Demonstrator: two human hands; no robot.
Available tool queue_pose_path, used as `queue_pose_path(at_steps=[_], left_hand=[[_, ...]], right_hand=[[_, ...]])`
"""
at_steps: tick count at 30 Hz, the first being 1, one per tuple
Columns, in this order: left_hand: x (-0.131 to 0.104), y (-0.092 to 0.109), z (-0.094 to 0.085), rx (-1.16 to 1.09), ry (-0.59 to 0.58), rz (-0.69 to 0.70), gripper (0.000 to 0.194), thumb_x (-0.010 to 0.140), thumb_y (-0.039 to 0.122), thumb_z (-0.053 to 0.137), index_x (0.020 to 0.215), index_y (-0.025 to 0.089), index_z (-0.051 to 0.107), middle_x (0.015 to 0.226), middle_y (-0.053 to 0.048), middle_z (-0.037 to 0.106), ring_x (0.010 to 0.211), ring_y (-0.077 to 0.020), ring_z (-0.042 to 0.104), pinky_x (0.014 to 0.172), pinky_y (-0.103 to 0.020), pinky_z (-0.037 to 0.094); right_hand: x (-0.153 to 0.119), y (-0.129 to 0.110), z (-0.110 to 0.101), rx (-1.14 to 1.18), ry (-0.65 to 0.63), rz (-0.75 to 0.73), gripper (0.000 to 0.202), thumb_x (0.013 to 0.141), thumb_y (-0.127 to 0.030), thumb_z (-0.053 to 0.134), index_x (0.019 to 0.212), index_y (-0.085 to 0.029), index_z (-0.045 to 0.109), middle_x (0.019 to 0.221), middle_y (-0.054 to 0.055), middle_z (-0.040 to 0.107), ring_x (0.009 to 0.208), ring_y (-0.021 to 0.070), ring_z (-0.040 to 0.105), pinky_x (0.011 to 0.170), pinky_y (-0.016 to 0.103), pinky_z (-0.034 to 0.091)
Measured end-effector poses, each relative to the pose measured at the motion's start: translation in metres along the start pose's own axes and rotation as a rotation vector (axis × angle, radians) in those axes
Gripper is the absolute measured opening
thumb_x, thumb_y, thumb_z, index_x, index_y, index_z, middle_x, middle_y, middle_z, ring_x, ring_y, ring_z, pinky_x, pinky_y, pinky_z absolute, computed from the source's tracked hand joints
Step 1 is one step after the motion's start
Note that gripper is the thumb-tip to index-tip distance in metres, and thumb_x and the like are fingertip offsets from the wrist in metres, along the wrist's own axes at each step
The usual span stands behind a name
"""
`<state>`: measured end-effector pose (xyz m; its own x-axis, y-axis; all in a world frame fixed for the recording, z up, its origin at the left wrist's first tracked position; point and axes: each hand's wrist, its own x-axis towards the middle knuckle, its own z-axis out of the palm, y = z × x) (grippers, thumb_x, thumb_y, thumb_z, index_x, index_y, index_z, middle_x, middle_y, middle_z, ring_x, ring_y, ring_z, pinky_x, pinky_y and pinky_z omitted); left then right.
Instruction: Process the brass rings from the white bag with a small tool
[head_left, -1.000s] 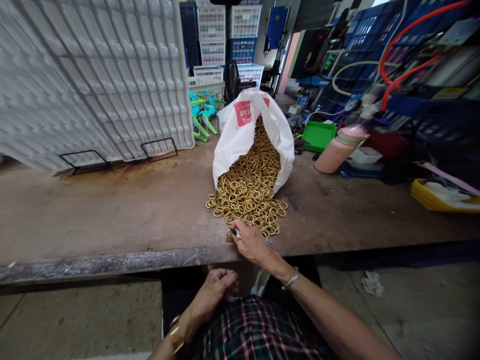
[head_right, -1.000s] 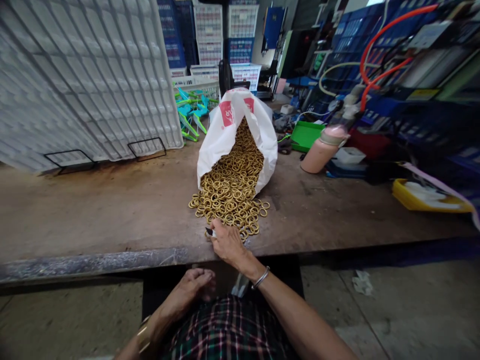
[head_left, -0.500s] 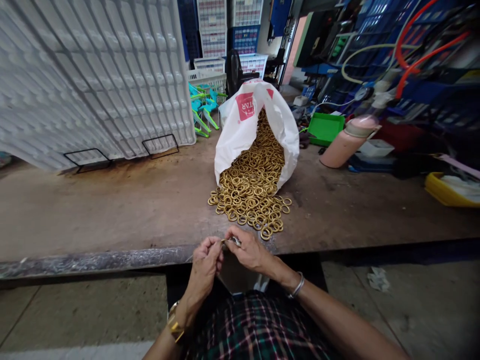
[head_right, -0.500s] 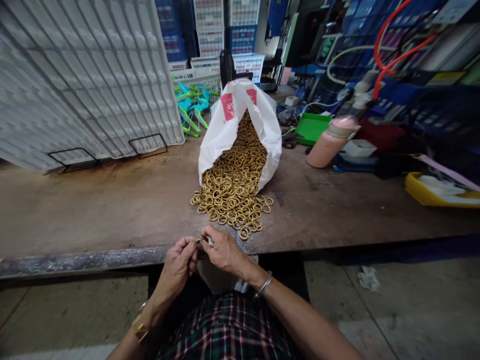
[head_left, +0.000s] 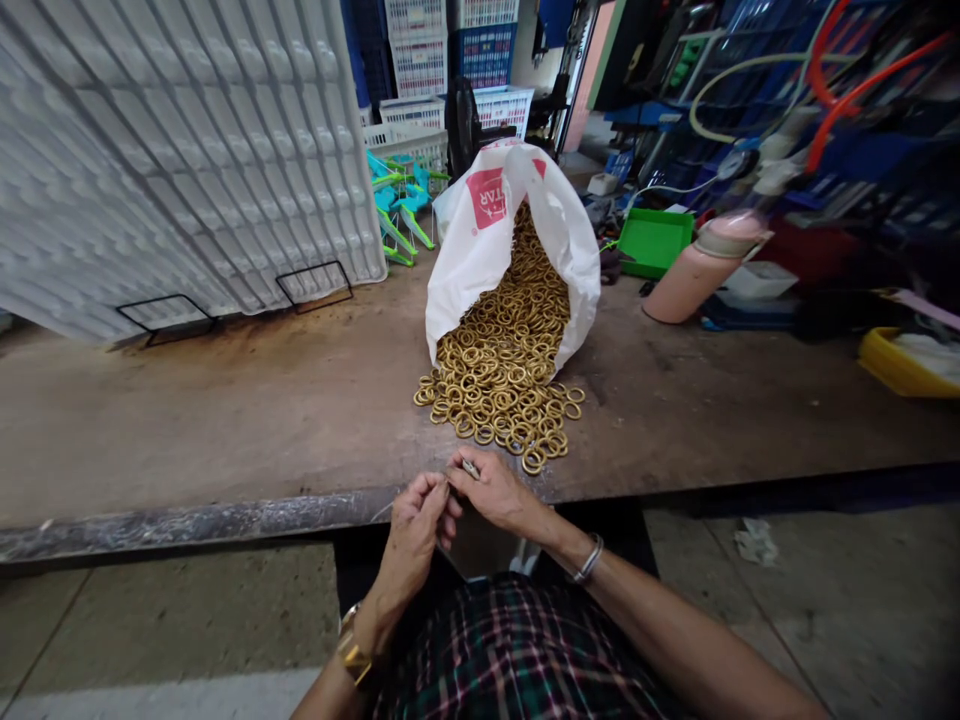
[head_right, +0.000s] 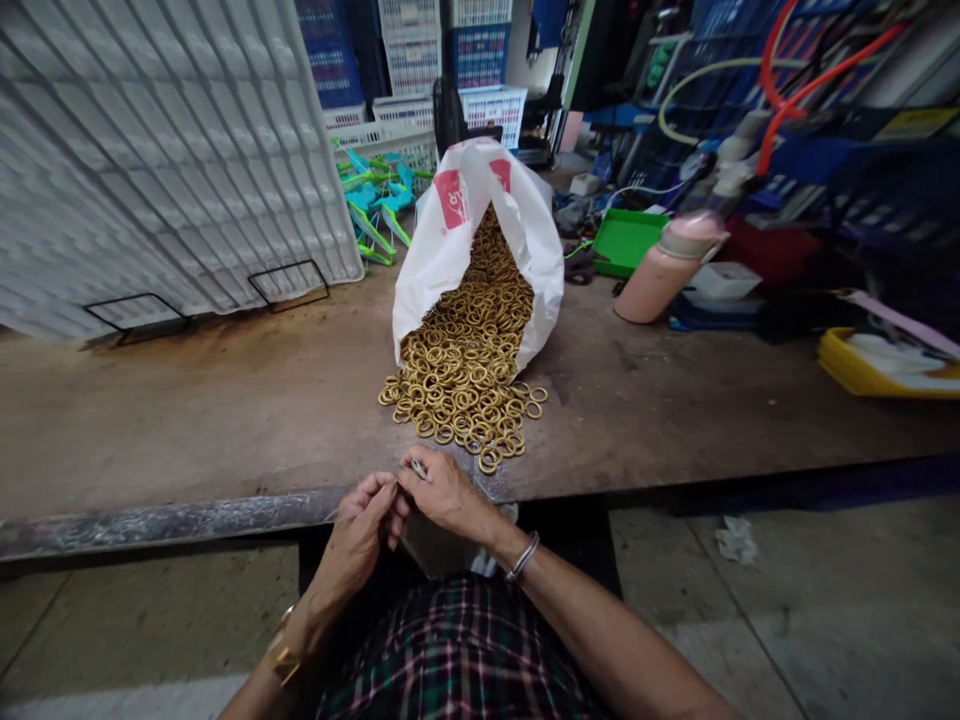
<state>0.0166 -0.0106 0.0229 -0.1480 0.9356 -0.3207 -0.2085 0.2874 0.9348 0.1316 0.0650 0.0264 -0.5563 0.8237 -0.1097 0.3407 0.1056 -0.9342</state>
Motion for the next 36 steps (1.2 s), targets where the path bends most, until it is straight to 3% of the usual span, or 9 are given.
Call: queue_pose_path(at_steps=[11, 15, 21, 30, 36], left_hand=[[-0.001, -0.006, -0.004, -0.155, -0.046, -0.005, 0.021, 0.082, 0.038, 0.052, 0.078, 0.017, 0.052, 0.063, 0.004, 0.051, 0.046, -0.0050, 0.042, 0.042, -0.017, 0.035], [-0.002, -0.005, -0.003, -0.173, -0.012, 0.007, 0.021, 0.082, 0.038, 0.052, 0.076, 0.017, 0.049, 0.064, 0.004, 0.052, 0.047, -0.0055, 0.043, 0.043, -0.017, 0.035], [0.000, -0.005, -0.003, -0.127, 0.015, 0.023, 0.022, 0.081, 0.040, 0.053, 0.077, 0.018, 0.050, 0.064, 0.004, 0.053, 0.048, -0.0057, 0.045, 0.045, -0.018, 0.037], [-0.001, -0.007, -0.005, -0.079, 0.040, 0.007, 0.024, 0.081, 0.041, 0.052, 0.079, 0.017, 0.051, 0.064, 0.004, 0.054, 0.048, -0.0060, 0.047, 0.046, -0.018, 0.038], [-0.004, -0.006, -0.004, -0.039, 0.043, 0.053, 0.024, 0.082, 0.041, 0.051, 0.074, 0.018, 0.050, 0.060, 0.005, 0.051, 0.047, -0.0058, 0.045, 0.044, -0.018, 0.038]], right_hand=[[0.001, 0.004, 0.001, 0.044, 0.005, -0.075, 0.020, 0.084, -0.026, 0.039, 0.074, -0.017, 0.054, 0.058, -0.004, 0.051, 0.054, 0.0090, 0.047, 0.054, 0.019, 0.034], [-0.002, 0.003, -0.001, -0.256, 0.047, -0.089, 0.018, 0.082, -0.018, 0.038, 0.085, -0.017, 0.056, 0.064, -0.001, 0.056, 0.057, 0.0104, 0.049, 0.055, 0.021, 0.031], [-0.011, -0.002, 0.001, -0.703, -0.096, -0.114, 0.020, 0.076, -0.012, 0.043, 0.090, -0.017, 0.056, 0.078, 0.004, 0.062, 0.066, 0.0140, 0.052, 0.058, 0.024, 0.028], [-0.011, -0.013, 0.002, -0.796, -0.158, -0.069, 0.022, 0.082, -0.017, 0.039, 0.097, -0.016, 0.055, 0.085, 0.007, 0.064, 0.069, 0.0165, 0.056, 0.059, 0.026, 0.029], [-0.010, -0.012, 0.006, -0.837, -0.136, -0.045, 0.022, 0.083, -0.015, 0.038, 0.098, -0.015, 0.053, 0.089, 0.010, 0.064, 0.075, 0.0185, 0.059, 0.062, 0.027, 0.033]])
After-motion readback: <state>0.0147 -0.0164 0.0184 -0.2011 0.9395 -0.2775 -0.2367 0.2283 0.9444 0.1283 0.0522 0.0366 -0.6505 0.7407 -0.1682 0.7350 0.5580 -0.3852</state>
